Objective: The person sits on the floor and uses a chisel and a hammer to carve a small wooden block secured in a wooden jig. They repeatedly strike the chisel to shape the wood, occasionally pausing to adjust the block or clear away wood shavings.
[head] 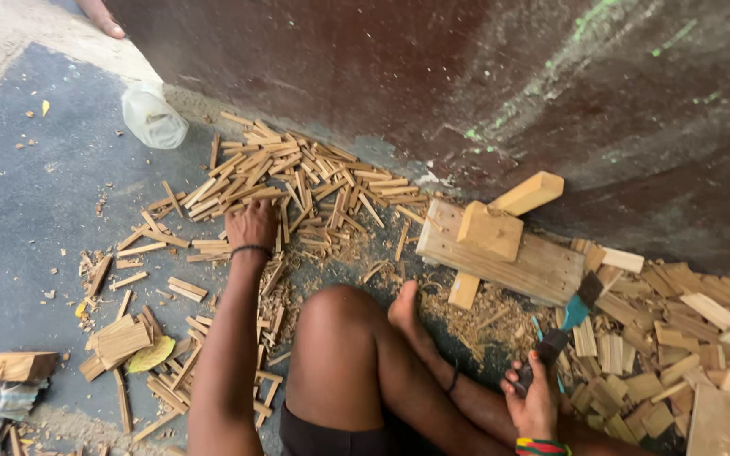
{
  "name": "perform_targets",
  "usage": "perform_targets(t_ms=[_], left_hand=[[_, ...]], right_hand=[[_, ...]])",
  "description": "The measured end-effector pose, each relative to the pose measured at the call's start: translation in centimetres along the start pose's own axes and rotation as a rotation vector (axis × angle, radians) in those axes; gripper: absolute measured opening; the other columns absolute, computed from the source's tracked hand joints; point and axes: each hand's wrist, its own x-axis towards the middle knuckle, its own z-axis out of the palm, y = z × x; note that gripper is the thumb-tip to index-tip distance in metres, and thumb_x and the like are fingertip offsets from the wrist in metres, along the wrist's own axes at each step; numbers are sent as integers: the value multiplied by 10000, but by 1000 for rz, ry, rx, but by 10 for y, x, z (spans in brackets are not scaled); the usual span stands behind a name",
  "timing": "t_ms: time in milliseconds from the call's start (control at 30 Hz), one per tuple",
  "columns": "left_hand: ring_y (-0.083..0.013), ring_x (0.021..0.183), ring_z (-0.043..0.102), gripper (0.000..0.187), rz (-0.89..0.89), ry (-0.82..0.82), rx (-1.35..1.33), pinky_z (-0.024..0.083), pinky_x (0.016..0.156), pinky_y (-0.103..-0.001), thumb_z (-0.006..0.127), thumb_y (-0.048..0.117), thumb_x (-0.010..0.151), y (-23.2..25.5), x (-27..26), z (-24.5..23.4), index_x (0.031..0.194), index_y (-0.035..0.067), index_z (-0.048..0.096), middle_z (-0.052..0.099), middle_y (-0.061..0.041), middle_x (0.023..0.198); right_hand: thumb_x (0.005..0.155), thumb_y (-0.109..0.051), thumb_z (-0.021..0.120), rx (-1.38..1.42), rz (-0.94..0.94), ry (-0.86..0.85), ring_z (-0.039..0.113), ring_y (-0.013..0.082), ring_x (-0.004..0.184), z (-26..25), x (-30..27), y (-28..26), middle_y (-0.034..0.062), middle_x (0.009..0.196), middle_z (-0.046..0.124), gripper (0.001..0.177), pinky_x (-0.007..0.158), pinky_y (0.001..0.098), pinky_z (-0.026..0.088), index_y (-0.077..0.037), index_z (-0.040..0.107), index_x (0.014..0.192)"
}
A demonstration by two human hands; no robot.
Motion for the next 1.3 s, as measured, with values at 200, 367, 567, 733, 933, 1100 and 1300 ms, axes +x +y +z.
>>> perform_targets(t_ms=[200, 367, 567, 733, 933, 1100, 1300], left_hand=[[-304, 1023, 729, 238, -52, -91, -144, 476, 937, -495, 637, 367, 953, -32, -13, 24, 1126, 225, 717, 746, -80, 1141], [-306, 1009, 720, 253, -44, -34, -105, 463, 903, -500, 660, 426, 966, -37, -22, 23, 1060, 200, 724, 728, -71, 1152], [-300, 1089, 653, 176, -7, 106, -169, 432, 934, -488, 668, 303, 920, -31, -39, 12, 1060, 224, 740, 714, -34, 1167], [-265, 1173, 603, 156, 399, 316, -239, 391, 1086, -495, 654, 172, 888, 15, -20, -45, 977, 245, 760, 705, 4, 1174], [-250, 1190, 595, 178, 908, 351, -266, 386, 1102, -529, 654, 161, 861, 154, -16, -105, 966, 249, 768, 706, 19, 1161], [-183, 1158, 598, 378, 1286, 327, -247, 393, 1122, -486, 588, 146, 793, 290, -34, -110, 1084, 315, 760, 715, 45, 1189], [-182, 1173, 610, 208, 1368, 234, -319, 434, 1079, -409, 603, 171, 915, 382, -22, -64, 1057, 224, 745, 719, 32, 1153]], right_hand=[[941, -316, 695, -34, -32, 41, 480, 127, 623, 3, 0, 0, 2, 792, 533, 244, 473, 263, 370, -238, 506, 1073], [952, -338, 696, 4, -13, 3, 488, 127, 625, 10, 5, -2, 2, 794, 540, 246, 473, 258, 381, -228, 505, 1062], [978, -356, 689, 8, 14, 28, 490, 121, 615, -1, -1, 4, 5, 796, 556, 258, 476, 248, 383, -193, 498, 1034], [955, -334, 679, 13, 0, 13, 489, 110, 588, 5, 6, 6, -10, 759, 545, 192, 452, 243, 371, -217, 535, 1005], [931, -312, 711, 50, -39, -5, 505, 114, 556, 17, -11, 8, 0, 758, 561, 216, 428, 233, 376, -198, 560, 1034], [911, -273, 716, 76, -88, -38, 518, 135, 550, 33, -34, 2, 14, 749, 561, 226, 420, 249, 385, -188, 542, 1027], [898, -271, 720, 124, -55, -20, 506, 148, 530, 48, -40, -6, 23, 741, 554, 240, 413, 258, 386, -181, 540, 1026]])
